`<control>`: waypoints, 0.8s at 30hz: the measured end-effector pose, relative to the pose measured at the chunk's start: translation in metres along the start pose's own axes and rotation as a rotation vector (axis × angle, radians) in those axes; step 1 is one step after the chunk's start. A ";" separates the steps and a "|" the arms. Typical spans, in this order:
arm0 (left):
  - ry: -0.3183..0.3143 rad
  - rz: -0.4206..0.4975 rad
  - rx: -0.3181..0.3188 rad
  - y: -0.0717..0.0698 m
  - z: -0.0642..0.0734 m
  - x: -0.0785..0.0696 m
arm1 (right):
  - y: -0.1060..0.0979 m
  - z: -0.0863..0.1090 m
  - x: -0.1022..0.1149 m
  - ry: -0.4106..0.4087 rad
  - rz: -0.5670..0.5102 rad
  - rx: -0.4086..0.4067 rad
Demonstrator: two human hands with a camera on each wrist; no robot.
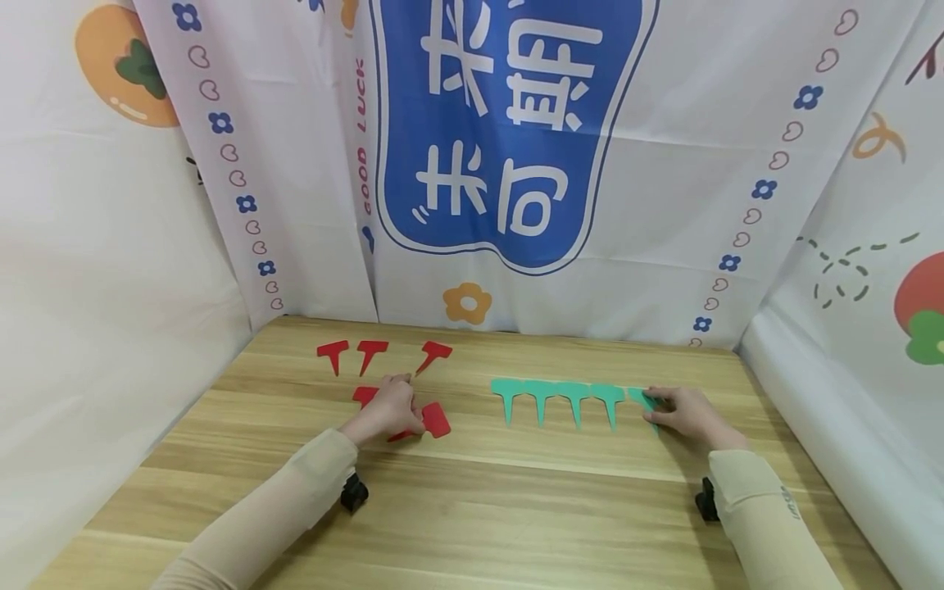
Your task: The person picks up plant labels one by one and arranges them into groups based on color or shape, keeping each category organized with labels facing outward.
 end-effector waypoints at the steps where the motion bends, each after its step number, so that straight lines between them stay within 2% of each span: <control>1: 0.004 0.006 -0.001 0.000 0.000 0.000 | 0.000 0.000 0.000 -0.001 0.001 0.002; 9: 0.037 0.028 -0.011 0.000 0.002 -0.001 | 0.002 0.001 0.000 0.003 0.009 0.013; 24: 0.029 0.080 0.021 0.003 0.002 0.000 | 0.001 0.000 -0.001 0.015 0.005 0.009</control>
Point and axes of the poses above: each hand's wrist, its own z-axis away from the middle knuckle, its own y-axis out of the palm, x = y × z, the point moved 10 cm from there along -z, towards the middle knuckle, and after that the axes turned 13 degrees about -x, right-handed, at the moved point
